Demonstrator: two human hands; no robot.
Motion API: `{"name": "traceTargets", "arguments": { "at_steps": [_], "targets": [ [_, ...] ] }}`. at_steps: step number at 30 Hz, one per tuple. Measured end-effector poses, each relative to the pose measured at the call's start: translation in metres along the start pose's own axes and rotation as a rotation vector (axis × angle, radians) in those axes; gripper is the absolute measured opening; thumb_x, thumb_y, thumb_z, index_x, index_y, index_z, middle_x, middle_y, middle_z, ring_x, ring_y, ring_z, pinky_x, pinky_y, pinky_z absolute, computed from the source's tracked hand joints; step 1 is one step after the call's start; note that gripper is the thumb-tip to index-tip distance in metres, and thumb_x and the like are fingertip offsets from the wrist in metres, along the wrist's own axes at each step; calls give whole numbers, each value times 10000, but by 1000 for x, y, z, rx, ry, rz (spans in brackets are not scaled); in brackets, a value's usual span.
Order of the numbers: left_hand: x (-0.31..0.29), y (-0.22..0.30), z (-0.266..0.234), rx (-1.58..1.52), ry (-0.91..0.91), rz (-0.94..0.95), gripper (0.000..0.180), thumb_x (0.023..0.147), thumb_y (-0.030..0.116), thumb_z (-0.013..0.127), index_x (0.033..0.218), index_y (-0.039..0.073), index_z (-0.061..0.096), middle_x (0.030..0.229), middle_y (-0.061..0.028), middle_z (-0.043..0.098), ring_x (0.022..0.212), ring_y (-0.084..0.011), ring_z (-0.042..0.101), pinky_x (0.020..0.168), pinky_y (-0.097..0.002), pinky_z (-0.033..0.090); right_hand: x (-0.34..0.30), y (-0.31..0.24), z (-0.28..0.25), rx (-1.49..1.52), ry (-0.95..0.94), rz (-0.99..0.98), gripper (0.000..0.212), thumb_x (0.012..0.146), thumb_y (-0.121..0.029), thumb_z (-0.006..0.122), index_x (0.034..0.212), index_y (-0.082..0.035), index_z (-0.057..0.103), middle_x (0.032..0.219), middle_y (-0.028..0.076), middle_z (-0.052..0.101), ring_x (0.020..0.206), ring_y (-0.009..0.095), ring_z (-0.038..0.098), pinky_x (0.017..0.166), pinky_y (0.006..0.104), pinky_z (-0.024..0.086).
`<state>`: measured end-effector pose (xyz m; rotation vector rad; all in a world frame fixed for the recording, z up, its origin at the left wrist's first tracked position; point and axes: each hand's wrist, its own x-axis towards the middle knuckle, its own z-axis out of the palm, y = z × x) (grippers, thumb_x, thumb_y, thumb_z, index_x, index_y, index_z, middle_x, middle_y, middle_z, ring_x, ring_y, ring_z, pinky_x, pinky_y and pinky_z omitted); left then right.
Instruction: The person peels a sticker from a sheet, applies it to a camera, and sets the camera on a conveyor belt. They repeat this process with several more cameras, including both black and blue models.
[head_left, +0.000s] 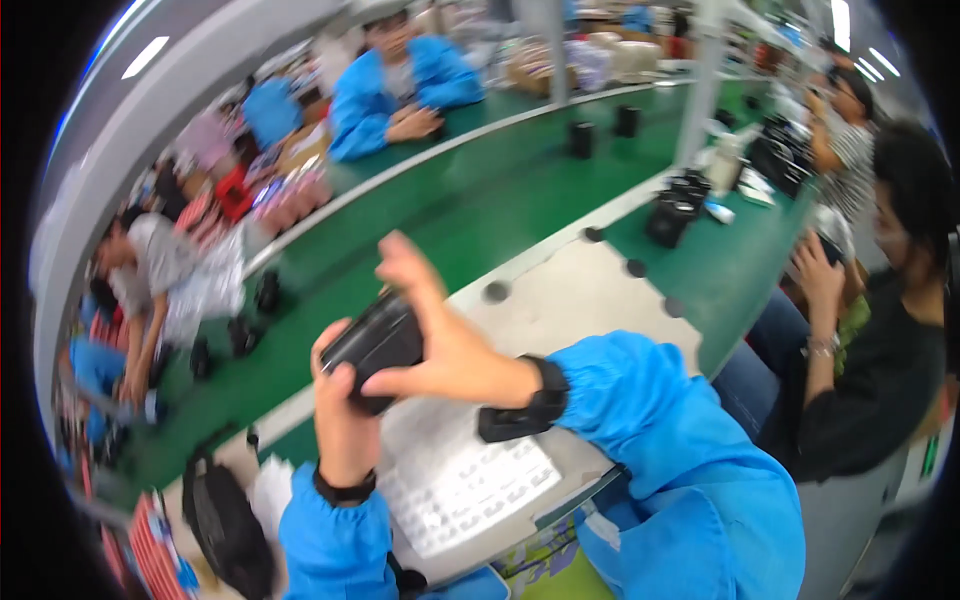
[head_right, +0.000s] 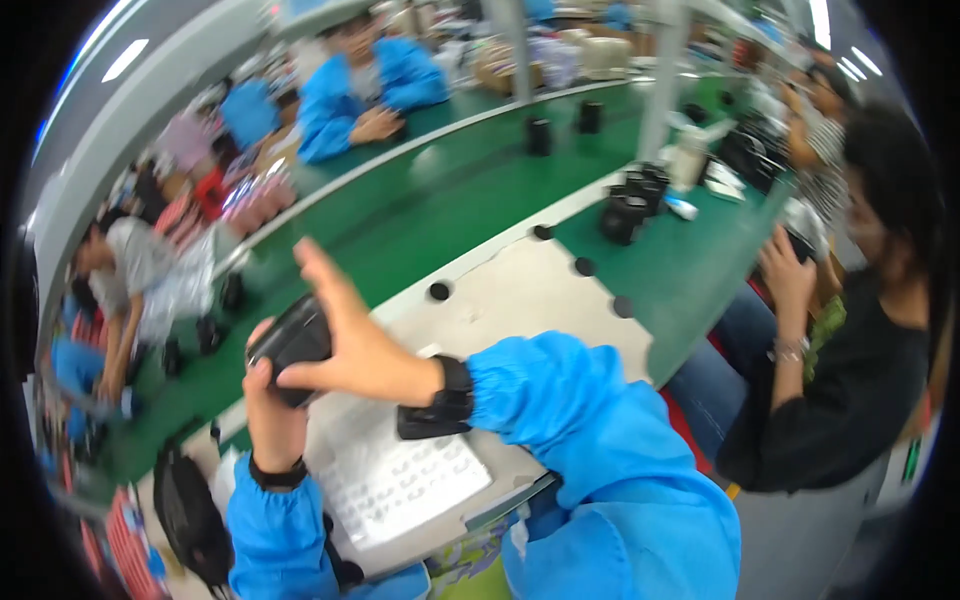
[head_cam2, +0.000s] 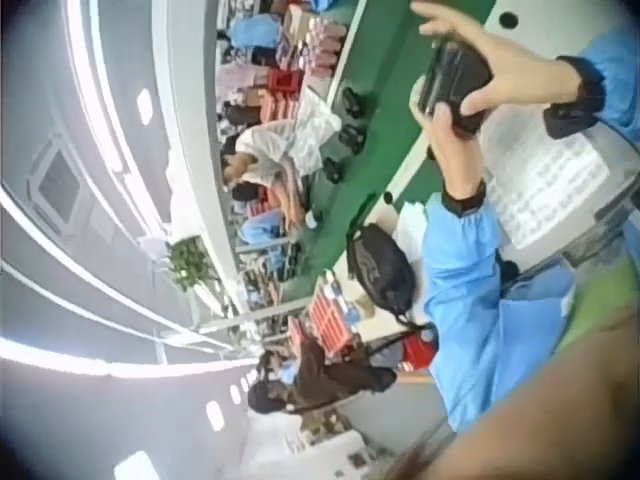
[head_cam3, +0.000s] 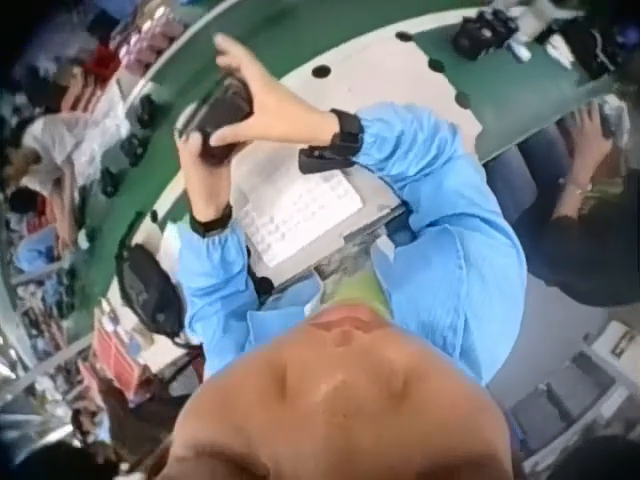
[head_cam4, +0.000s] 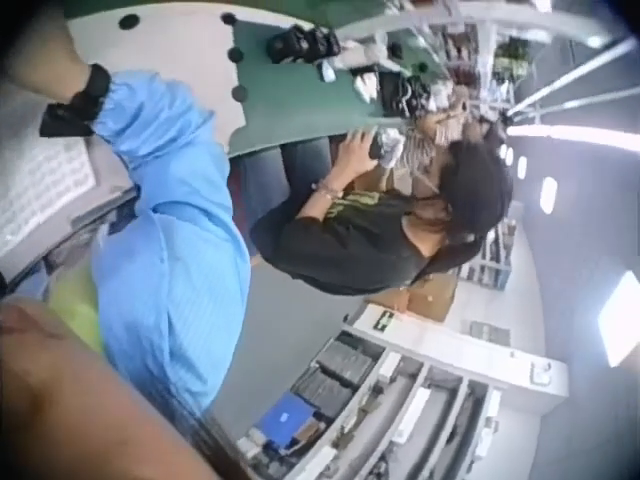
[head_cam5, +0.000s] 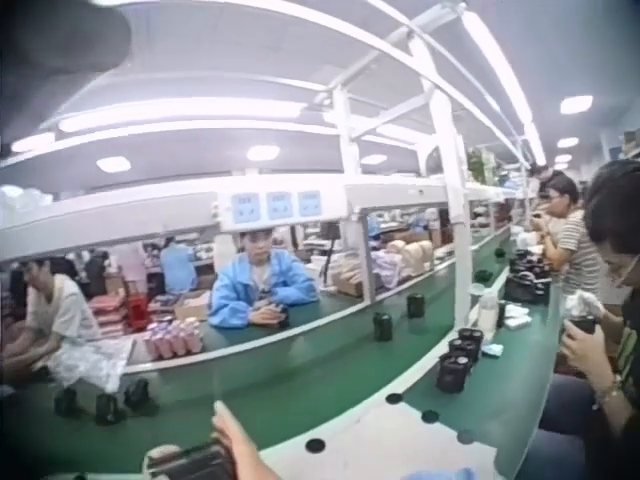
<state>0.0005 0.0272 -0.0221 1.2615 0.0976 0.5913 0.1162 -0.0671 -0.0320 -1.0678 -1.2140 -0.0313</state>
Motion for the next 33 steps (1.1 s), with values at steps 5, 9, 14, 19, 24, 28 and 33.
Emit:
{"name": "traceTargets", "arguments": {
  "at_steps": [5,9,14,19,24,28,33],
  "targets": [
    [-18,17,2,-127,38,8,514,821,270,487,1258,97,278,1187,-159,437,1025,-282,525,770,-418,503,-5,-32,8,375,-12,198,792,736,-81,661,1364,-69,179,1353,151,267,1198,237,354,984,356,305],
    [-29,28,-9,-190,-40,6,445,860,209,440,1247,111,243,1172,-163,435,1011,-276,535,714,-426,528,0,-45,6,391,22,347,584,797,-11,550,1316,-39,282,1251,136,402,1126,207,415,922,319,356],
    [-30,32,-9,-173,-80,9,377,875,160,426,1208,100,261,1146,-156,448,981,-249,550,717,-397,528,-2,-58,-13,319,8,269,300,788,31,547,1079,0,480,1073,105,508,964,136,480,785,253,399],
    [-27,28,-7,3,-45,-23,434,830,260,478,1174,116,257,1160,-191,449,965,-308,560,659,-410,541,0,-74,-18,301,-191,415,89,780,55,583,859,24,556,867,54,563,752,64,513,637,190,414],
    [-28,28,-5,34,-54,-54,411,843,247,459,1174,113,255,1141,-185,461,956,-296,564,664,-399,541,2,-73,-15,180,-155,573,54,765,31,595,799,33,553,742,63,583,636,76,522,568,188,417],
    [-27,20,-6,-55,-42,-56,434,826,166,506,1175,115,254,1139,-172,467,954,-279,567,676,-381,541,2,-70,-11,113,-144,552,56,759,36,606,787,33,558,743,60,585,637,73,524,564,183,415],
    [-29,19,-4,22,-68,51,534,760,15,589,1173,108,262,1125,-146,461,959,-236,552,709,-339,524,1,-69,-9,58,-149,472,55,757,42,609,781,32,560,740,60,585,636,74,527,562,181,414]
  ]
}}
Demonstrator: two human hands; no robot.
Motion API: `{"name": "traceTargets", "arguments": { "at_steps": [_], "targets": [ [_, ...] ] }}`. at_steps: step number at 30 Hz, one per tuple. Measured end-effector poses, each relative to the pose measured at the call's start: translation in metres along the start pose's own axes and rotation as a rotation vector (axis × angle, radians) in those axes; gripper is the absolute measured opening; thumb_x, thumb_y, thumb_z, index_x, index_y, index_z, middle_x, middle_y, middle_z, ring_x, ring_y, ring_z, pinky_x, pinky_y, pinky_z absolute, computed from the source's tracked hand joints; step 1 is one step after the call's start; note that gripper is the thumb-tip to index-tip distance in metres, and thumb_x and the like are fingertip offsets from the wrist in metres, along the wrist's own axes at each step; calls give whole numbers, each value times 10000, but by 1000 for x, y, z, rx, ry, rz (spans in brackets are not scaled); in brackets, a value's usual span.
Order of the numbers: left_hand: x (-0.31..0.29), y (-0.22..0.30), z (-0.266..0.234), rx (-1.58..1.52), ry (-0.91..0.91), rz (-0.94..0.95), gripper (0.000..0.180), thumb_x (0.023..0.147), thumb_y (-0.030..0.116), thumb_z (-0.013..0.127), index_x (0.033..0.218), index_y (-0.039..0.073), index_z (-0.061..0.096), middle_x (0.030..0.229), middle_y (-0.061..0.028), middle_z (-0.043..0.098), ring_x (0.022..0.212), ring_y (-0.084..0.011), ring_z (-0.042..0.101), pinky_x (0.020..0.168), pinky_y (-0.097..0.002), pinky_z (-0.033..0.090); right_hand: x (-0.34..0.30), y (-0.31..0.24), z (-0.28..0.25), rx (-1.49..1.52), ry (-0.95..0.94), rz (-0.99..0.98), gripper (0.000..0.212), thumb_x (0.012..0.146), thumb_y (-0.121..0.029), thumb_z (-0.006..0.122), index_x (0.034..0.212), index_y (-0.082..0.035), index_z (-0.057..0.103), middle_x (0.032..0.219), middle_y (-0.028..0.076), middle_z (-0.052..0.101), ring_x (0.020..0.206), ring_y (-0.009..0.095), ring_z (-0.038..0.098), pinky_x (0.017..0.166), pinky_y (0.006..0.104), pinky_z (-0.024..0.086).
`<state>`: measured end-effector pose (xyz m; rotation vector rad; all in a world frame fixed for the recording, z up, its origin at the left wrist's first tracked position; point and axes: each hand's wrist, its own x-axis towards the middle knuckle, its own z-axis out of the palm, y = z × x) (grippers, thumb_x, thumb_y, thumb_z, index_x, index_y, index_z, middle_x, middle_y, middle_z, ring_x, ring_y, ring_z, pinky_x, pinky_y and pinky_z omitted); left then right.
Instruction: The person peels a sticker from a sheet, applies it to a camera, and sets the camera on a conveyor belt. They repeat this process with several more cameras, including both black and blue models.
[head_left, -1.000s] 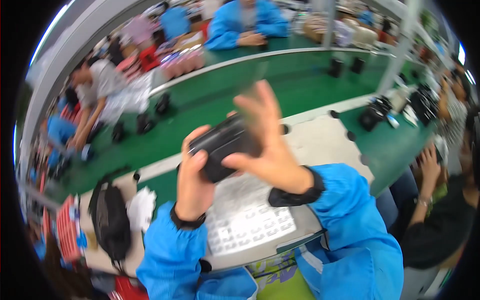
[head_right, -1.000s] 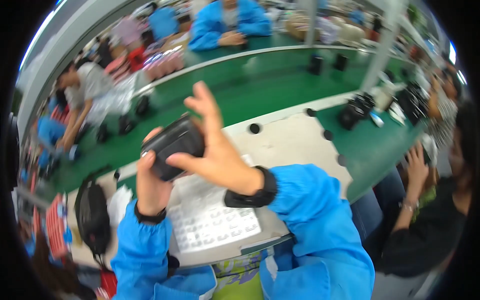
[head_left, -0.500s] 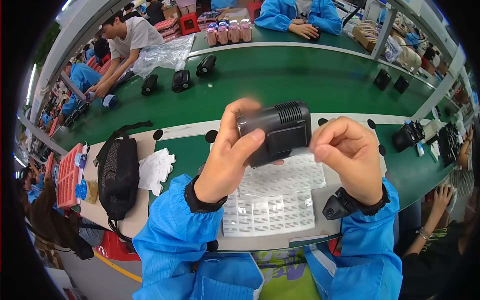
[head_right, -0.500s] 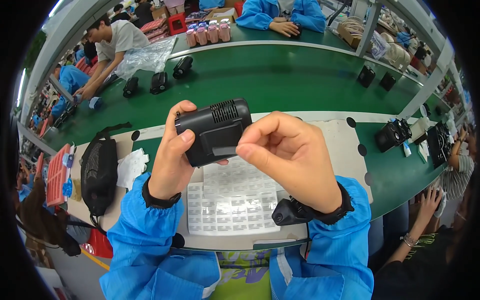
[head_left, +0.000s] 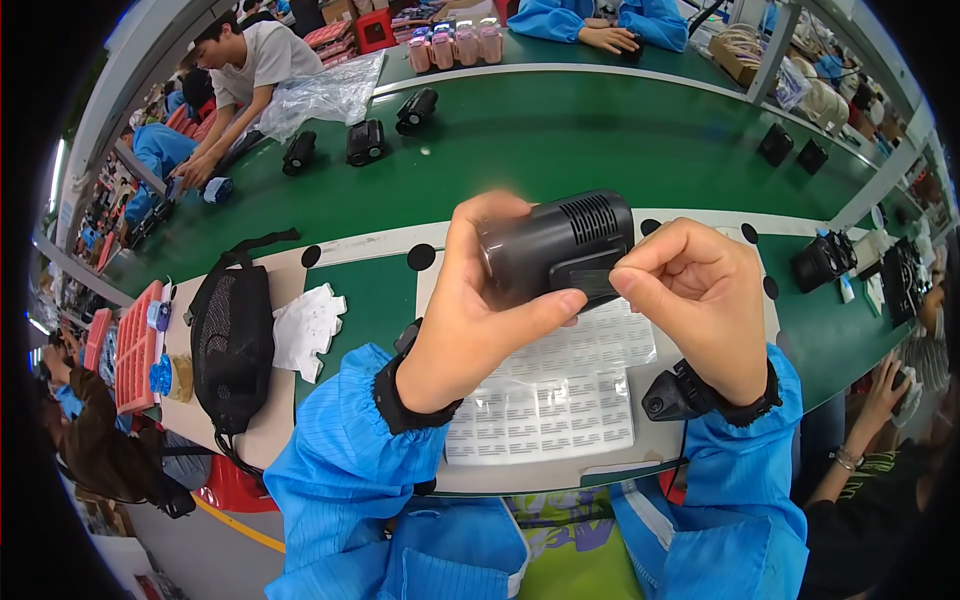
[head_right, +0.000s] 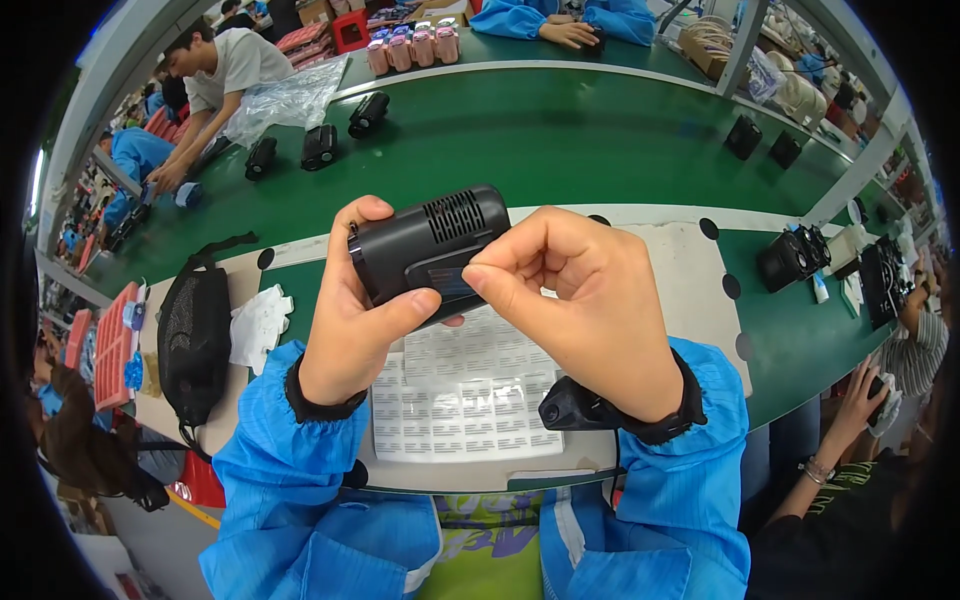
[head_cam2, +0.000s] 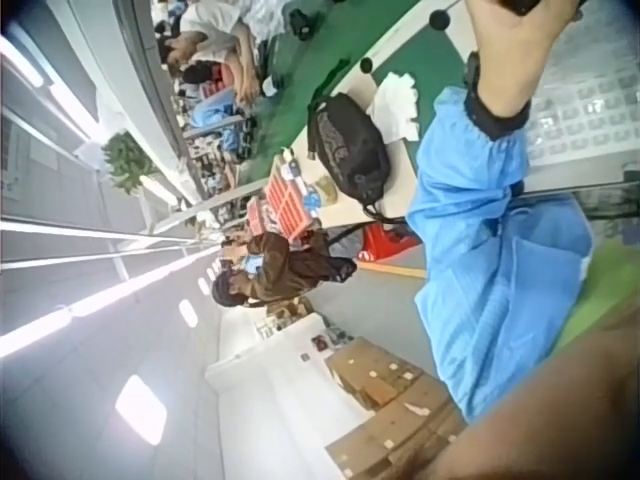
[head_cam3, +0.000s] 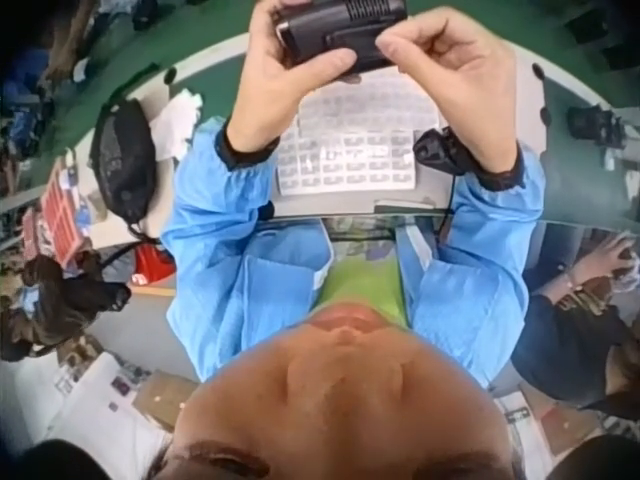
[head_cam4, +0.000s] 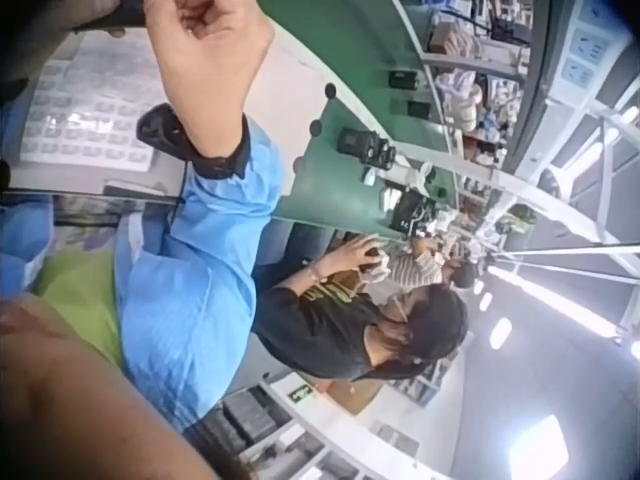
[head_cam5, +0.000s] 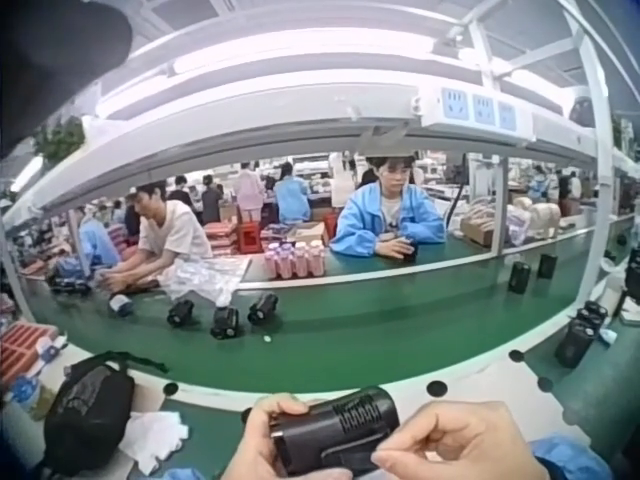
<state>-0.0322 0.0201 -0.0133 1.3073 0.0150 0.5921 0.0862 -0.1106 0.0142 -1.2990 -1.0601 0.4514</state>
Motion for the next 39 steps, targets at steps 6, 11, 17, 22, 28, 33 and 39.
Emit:
{"name": "traceTargets", "arguments": {
  "at_steps": [6,11,17,22,28,33,39],
  "targets": [
    [0,3,1,-62,46,-79,571,731,-65,620,1164,78,277,1109,-126,434,979,-181,513,761,-285,486,1,3,1,4,-15,11,54,756,44,609,778,31,561,742,62,586,647,74,528,567,180,411],
    [0,0,-1,9,72,-63,570,719,-73,618,1155,77,284,1106,-112,427,989,-173,504,767,-277,482,-1,4,3,-113,-4,-38,66,736,55,622,763,27,569,727,58,582,643,77,519,548,191,397],
    [-1,-6,-2,78,88,42,546,721,-34,600,1130,123,275,1169,-148,444,952,-235,557,696,-334,541,-5,6,11,-377,84,-238,89,706,60,644,730,12,572,698,43,567,619,74,489,515,207,363],
    [-1,-4,-1,36,73,46,550,715,-80,607,1137,78,291,1110,-100,418,1017,-167,487,775,-264,470,-4,13,13,-662,132,-498,157,693,47,659,805,-10,565,701,20,557,624,71,475,524,211,349],
    [-1,4,-3,-10,103,-60,511,762,12,584,1150,108,266,1134,-135,459,946,-216,553,687,-332,529,3,22,7,-488,287,-270,437,716,9,651,1106,-32,457,857,41,554,740,96,495,624,205,378],
    [-2,-11,-7,55,45,41,431,836,71,543,1163,108,266,1102,-113,462,931,-186,554,661,-314,527,11,26,17,-257,133,-284,562,797,-67,584,1278,-41,294,1074,87,480,962,134,472,801,230,385],
    [4,-7,-8,19,12,-51,346,918,304,402,1182,119,277,1109,-153,482,907,-228,584,595,-340,539,27,32,-6,-139,-280,-75,524,832,-98,545,1298,-35,315,1174,90,440,1057,147,448,892,274,373]
  ]
}}
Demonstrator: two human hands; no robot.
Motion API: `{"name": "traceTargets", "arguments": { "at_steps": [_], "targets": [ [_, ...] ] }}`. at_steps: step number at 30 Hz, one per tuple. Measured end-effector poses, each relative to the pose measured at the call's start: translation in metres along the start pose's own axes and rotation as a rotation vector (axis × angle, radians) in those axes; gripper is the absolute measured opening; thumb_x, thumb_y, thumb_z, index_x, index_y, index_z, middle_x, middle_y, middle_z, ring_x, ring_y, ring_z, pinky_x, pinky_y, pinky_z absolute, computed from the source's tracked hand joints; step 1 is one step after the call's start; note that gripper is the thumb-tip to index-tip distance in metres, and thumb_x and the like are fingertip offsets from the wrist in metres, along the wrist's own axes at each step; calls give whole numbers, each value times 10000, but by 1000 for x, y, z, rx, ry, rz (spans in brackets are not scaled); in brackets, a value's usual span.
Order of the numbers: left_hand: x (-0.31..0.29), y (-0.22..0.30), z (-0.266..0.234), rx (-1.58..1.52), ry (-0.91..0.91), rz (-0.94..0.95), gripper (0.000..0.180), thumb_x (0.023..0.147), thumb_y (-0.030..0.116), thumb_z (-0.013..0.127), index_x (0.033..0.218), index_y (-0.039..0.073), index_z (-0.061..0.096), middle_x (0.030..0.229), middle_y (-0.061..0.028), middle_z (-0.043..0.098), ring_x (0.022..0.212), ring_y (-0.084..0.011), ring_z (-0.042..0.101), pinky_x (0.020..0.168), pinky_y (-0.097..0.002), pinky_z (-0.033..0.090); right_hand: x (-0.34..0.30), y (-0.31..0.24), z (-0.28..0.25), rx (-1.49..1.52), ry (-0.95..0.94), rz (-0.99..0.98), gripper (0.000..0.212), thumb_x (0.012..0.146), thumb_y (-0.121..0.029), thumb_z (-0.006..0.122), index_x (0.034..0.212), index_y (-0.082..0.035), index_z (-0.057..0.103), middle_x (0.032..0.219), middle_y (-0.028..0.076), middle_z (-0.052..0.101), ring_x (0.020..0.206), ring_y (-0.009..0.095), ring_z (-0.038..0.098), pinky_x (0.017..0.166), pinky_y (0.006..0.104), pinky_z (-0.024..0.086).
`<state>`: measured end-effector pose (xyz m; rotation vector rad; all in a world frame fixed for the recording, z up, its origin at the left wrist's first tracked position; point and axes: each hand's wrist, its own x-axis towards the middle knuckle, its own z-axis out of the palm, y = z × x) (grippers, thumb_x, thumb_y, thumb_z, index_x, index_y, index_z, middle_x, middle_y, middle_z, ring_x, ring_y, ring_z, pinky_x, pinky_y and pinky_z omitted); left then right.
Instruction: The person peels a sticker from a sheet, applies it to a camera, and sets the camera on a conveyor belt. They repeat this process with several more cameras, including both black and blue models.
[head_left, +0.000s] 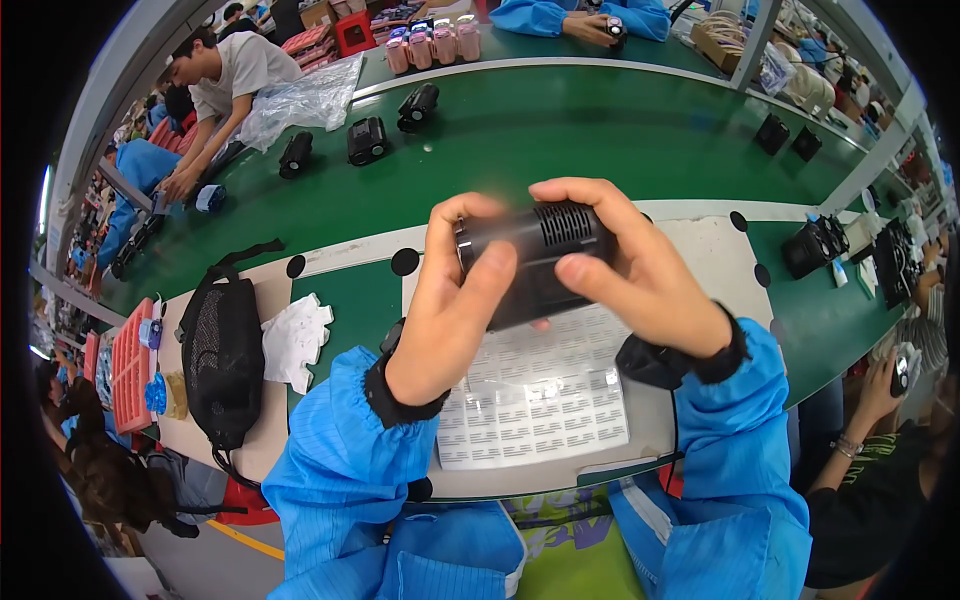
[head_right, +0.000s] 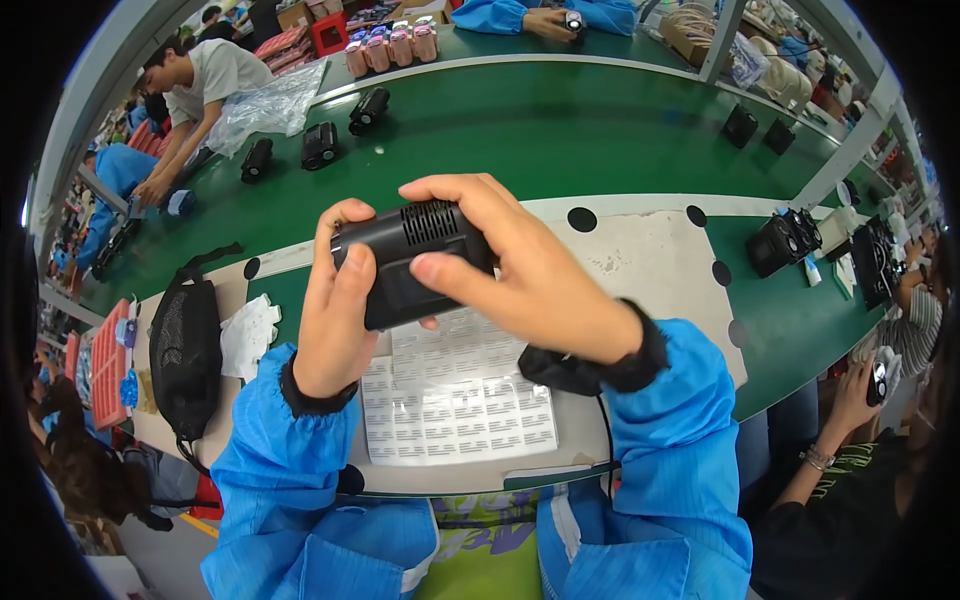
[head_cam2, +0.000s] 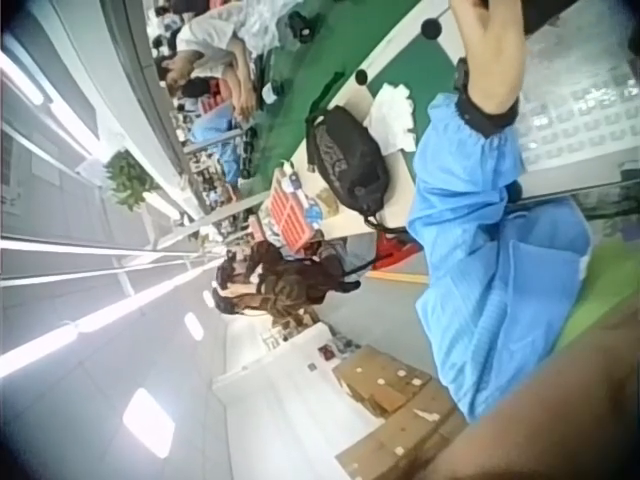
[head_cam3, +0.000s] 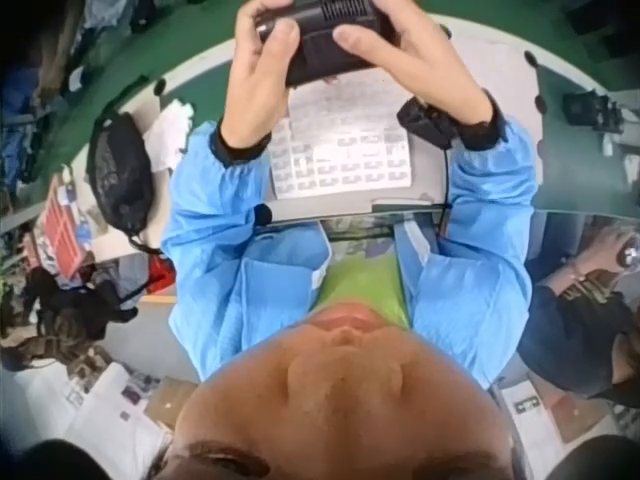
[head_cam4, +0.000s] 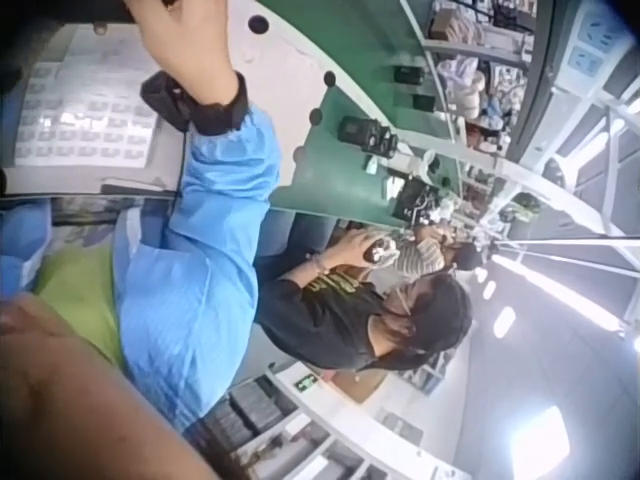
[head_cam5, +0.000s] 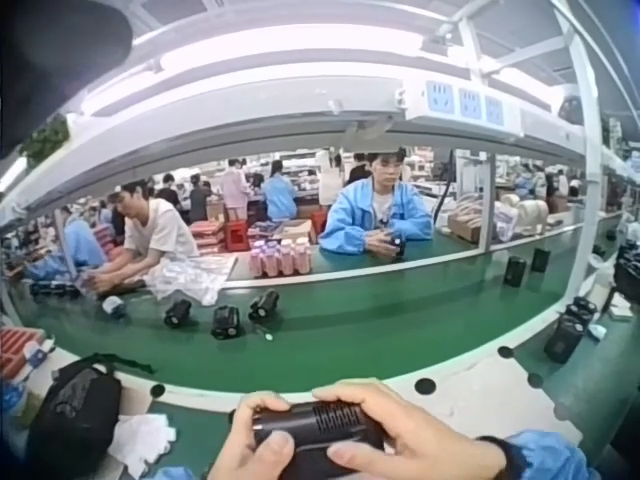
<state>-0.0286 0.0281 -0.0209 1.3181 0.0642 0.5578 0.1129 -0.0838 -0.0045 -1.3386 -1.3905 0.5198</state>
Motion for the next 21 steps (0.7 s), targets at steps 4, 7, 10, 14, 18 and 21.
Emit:
{"name": "traceTargets", "arguments": {
  "at_steps": [4,7,10,14,18,21],
  "targets": [
    [14,-3,-7,-79,28,-151,351,923,353,367,1178,125,291,1121,-146,476,903,-209,586,579,-334,535,12,7,-23,457,-231,166,501,828,-85,545,1285,-29,347,1204,80,425,1065,145,445,902,283,377],
    [19,-6,-11,-155,3,-208,352,936,264,381,1234,118,267,1154,-117,460,934,-205,563,660,-339,526,13,18,-21,654,-166,208,512,814,-96,570,1278,-38,363,1189,73,440,1066,141,445,903,279,381],
    [30,-13,-18,-83,59,-254,451,904,357,419,1256,117,271,1178,-136,442,1025,-227,516,715,-368,510,27,34,-24,414,-237,206,505,808,-130,588,1262,-49,383,1164,73,453,1038,138,457,871,276,399],
    [48,-40,-60,575,34,-209,556,828,427,531,1237,94,357,1200,-149,414,1106,-253,449,816,-376,450,59,85,-49,95,-188,400,529,770,-187,643,1230,-68,411,1129,75,463,982,134,476,803,266,429],
    [36,-55,-96,1168,-304,-239,556,738,428,645,1121,57,487,1176,-158,415,1101,-271,426,863,-342,400,85,157,-69,-194,113,398,538,738,-201,674,1199,-66,433,1079,96,488,919,153,502,761,275,441],
    [31,-69,-97,1281,-483,-244,510,703,402,687,1033,39,548,1133,-162,435,1061,-272,438,857,-318,392,94,213,-86,-50,332,431,544,711,-208,702,1177,-64,461,1056,127,519,879,199,537,772,315,445]
  ]
}}
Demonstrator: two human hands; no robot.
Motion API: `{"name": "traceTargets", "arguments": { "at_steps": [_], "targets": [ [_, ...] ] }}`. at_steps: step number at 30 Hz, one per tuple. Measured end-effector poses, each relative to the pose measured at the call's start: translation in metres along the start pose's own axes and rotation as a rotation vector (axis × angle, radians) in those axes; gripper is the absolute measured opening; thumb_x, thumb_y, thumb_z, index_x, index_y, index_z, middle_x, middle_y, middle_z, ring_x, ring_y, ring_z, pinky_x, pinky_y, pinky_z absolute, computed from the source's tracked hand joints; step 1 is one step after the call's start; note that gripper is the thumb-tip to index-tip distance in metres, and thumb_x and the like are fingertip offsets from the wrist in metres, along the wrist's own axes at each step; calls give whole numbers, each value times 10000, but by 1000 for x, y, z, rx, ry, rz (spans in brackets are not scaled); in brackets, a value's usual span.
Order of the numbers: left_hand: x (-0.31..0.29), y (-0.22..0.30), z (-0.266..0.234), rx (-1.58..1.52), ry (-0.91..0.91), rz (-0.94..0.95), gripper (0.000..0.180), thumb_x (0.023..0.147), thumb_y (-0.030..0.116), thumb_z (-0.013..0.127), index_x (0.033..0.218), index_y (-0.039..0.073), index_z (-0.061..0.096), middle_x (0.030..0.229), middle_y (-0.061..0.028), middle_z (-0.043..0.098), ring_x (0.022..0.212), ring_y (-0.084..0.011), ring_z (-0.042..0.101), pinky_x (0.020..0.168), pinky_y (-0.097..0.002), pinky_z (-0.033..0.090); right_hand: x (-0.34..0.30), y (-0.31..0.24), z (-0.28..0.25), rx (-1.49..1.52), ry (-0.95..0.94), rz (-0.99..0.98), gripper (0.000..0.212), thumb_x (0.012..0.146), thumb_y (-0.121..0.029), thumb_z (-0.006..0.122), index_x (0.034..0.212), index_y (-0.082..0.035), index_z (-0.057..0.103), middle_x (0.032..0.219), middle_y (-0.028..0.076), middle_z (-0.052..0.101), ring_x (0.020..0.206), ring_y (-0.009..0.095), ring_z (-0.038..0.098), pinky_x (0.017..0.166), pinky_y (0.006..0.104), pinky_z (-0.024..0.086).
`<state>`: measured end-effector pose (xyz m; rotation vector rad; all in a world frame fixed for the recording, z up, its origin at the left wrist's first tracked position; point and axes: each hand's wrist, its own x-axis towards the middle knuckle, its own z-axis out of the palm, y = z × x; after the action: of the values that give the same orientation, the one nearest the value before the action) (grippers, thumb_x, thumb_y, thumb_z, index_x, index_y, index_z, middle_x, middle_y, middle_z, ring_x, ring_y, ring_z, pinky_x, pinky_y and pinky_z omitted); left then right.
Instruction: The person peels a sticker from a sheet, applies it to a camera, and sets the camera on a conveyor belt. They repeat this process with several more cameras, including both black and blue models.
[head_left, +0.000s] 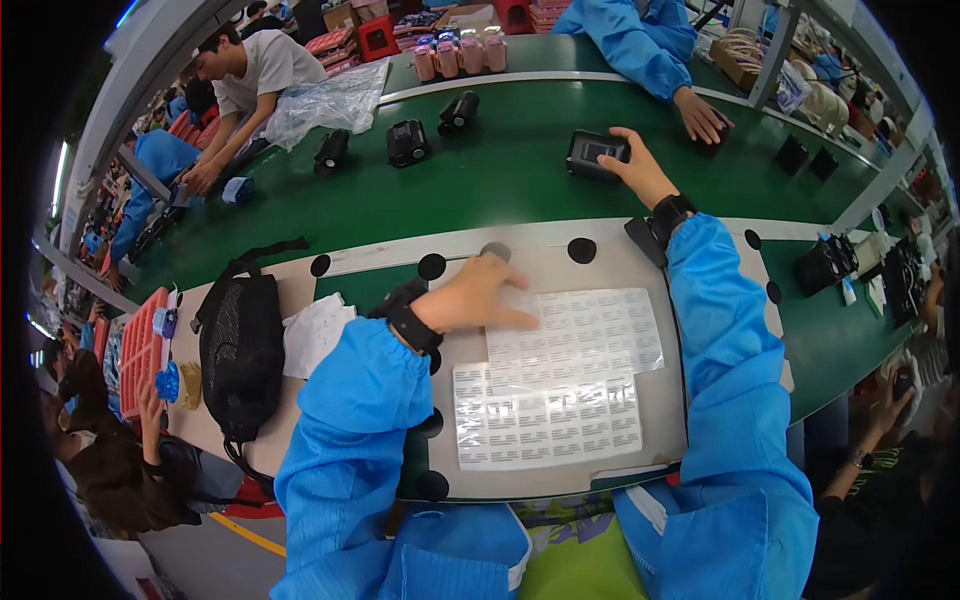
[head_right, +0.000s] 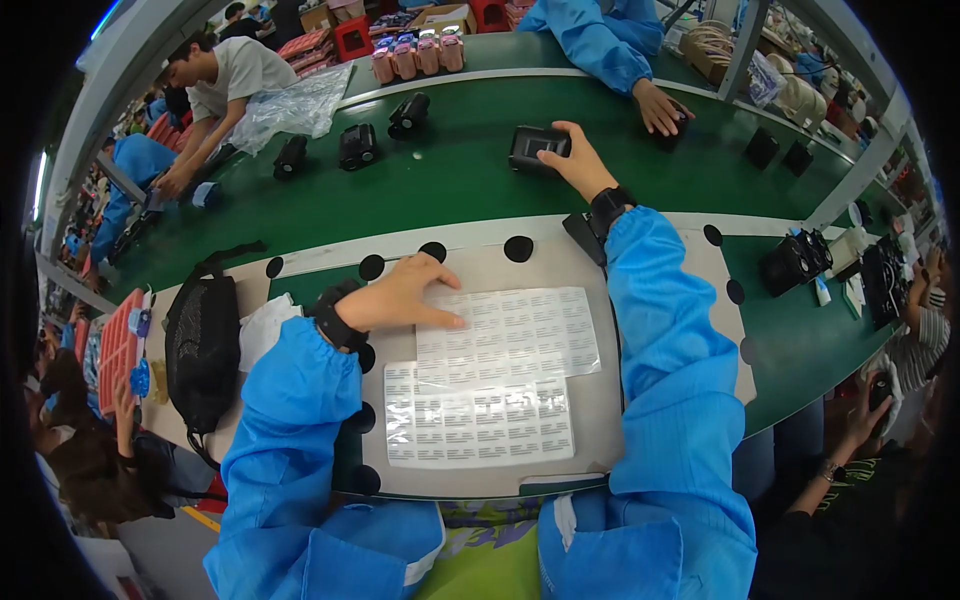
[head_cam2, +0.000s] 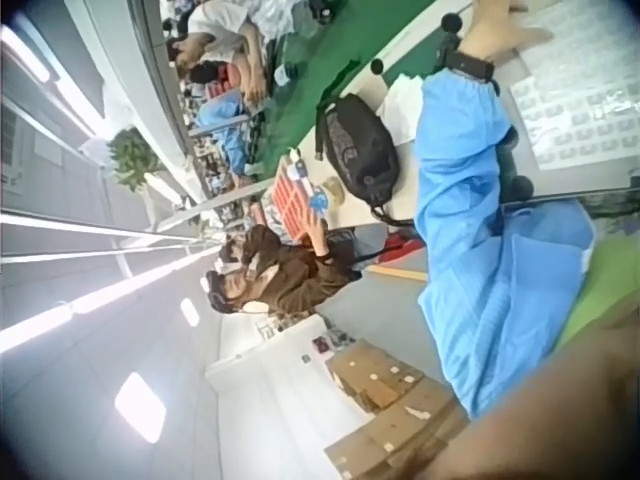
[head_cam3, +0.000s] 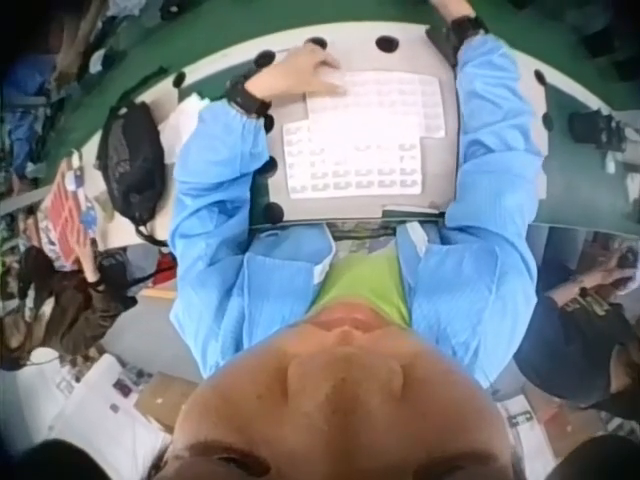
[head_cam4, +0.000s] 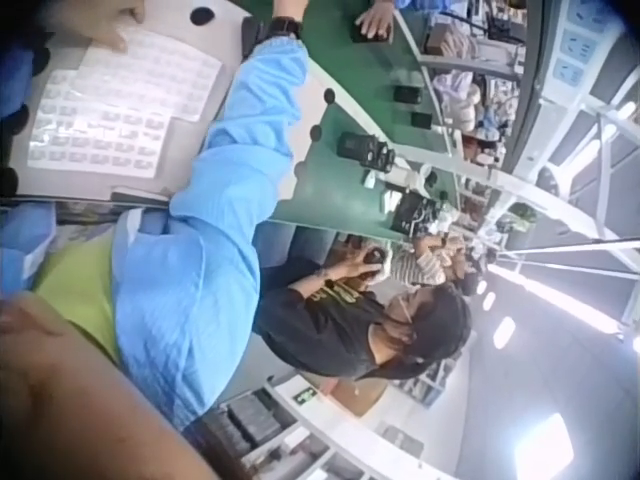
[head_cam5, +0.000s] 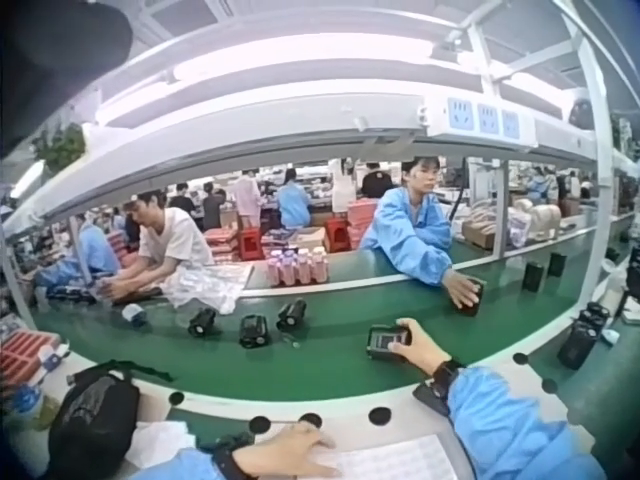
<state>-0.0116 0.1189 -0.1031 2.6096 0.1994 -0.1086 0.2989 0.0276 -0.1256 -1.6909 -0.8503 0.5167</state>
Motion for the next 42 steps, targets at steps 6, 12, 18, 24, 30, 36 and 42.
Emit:
{"name": "traceTargets", "arguments": {
  "at_steps": [6,12,18,24,30,36,42],
  "targets": [
    [1,1,-1,-236,-74,-39,403,692,299,715,958,34,569,977,-122,527,935,-209,497,810,-275,402,6,3,-2,-518,331,-530,570,728,-262,690,1191,-32,450,1154,184,499,1019,271,524,862,335,414],
    [-11,-11,-42,-464,89,-66,341,725,238,696,951,21,560,846,-61,574,821,-135,525,751,-247,408,-102,-104,13,-404,-694,-259,486,735,-175,669,1147,1,480,1070,182,563,974,238,548,802,302,435],
    [-5,-5,-60,-475,228,-125,295,753,214,675,919,-6,570,795,-50,599,760,-97,534,682,-234,421,-103,-88,12,-321,-604,-94,307,737,-148,651,992,11,590,916,117,624,814,170,584,721,286,447],
    [11,7,-71,-404,219,-125,248,756,208,668,851,-14,610,771,-62,614,720,-113,544,670,-245,430,-96,-86,9,-198,-571,-140,222,730,-112,657,911,12,621,813,96,640,745,156,594,703,277,450],
    [30,11,-78,-608,229,-184,249,757,194,665,847,-35,623,766,-68,628,700,-111,556,661,-243,443,-87,-86,19,-306,-10,-499,188,707,-85,668,889,-43,651,838,37,643,881,175,574,819,295,422],
    [47,11,-79,-745,138,-164,254,780,201,657,890,-24,617,809,-56,627,724,-102,563,661,-213,427,-79,-76,16,-434,129,-584,138,683,-77,676,821,-77,662,881,28,637,1018,235,511,900,340,377],
    [65,1,-69,-929,-23,-221,259,804,176,629,956,-31,592,869,-45,625,755,-87,563,673,-208,433,-87,-100,6,-657,94,-758,50,690,-74,668,713,-72,623,1038,17,588,1104,259,441,913,347,361]
  ]
}}
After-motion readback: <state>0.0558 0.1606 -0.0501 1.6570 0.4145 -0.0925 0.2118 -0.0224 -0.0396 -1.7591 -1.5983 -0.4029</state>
